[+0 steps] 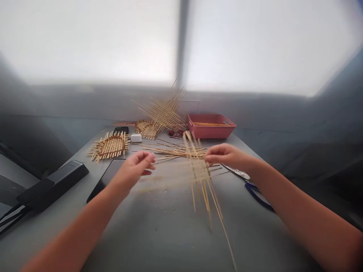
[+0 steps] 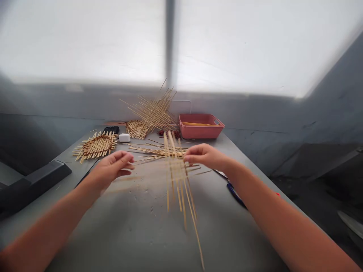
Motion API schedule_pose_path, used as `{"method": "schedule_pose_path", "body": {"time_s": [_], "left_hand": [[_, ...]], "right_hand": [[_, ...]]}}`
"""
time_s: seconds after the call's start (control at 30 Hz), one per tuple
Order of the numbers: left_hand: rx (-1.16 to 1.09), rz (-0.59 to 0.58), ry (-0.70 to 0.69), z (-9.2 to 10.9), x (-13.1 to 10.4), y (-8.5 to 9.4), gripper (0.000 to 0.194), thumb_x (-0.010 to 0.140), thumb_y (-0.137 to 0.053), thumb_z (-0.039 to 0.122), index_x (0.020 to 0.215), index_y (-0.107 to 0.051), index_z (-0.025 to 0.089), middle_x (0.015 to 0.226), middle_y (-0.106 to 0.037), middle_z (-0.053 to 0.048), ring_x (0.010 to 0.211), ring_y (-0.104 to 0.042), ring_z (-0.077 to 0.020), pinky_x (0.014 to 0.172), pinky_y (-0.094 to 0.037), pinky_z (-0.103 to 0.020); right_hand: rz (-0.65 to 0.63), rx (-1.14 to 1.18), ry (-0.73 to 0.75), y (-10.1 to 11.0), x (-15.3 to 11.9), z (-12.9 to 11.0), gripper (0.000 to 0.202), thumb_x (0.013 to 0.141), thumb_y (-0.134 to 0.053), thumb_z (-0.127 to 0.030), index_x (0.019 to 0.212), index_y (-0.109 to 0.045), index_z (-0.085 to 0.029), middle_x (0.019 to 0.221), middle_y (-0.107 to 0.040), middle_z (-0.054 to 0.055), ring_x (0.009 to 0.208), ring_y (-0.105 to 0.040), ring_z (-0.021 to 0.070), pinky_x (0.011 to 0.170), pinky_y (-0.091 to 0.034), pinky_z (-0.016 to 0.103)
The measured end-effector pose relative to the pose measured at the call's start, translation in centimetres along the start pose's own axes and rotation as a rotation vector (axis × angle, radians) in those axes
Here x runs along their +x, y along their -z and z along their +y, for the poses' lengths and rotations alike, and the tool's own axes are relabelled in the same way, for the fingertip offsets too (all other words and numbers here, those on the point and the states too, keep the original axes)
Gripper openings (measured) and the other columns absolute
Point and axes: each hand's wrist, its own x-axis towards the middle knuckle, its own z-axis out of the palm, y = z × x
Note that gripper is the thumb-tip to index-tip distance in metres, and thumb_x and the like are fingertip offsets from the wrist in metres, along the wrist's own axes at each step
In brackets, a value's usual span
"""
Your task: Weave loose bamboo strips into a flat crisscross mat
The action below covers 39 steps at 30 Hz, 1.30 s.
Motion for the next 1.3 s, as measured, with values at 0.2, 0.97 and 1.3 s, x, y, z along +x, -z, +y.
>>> {"method": "schedule_pose_path", "body": {"time_s": [0.2,0.97,1.3], "left_hand": [[-0.422,0.058,0.206,0.9,0.5,0.7,0.026,0.092,-0.049,0.037,0.086,-0.063,0.016,0.087,-0.068,-0.005,0.075,-0.066,-0.0146,0.07,-0.054,-0.029],[-0.386,-0.577,0.42,-2.2,0.1,-1.1,0.042,0.085,-0.064,0.03,0.124,-0.053,0.02,0.135,-0.056,-0.015,0.106,-0.066,-0.0275,0.071,-0.058,-0.031],[-0.333,-0.518,0.545,-3.4,0.5,-2.2,0.041,0.08,-0.067,0.026,0.118,-0.053,0.017,0.126,-0.063,-0.016,0.092,-0.071,-0.0248,0.055,-0.056,-0.026]], "right_hand": [[0.516,0.525,0.042,1.7,-0.9,0.7,0.026,0.071,-0.072,-0.049,0.075,-0.06,-0.026,0.068,-0.059,-0.002,0.071,-0.059,0.0181,0.08,-0.05,0.038],[-0.368,0.502,-0.37,-8.5,-5.8,-0.1,0.034,0.081,-0.06,-0.053,0.069,-0.067,-0.022,0.073,-0.071,0.003,0.06,-0.065,0.0145,0.054,-0.048,0.025],[0.132,-0.46,-0.037,2.1,1.8,0.2,0.022,0.081,-0.059,-0.04,0.088,-0.069,-0.022,0.079,-0.071,0.002,0.071,-0.063,0.0183,0.057,-0.047,0.027]]}}
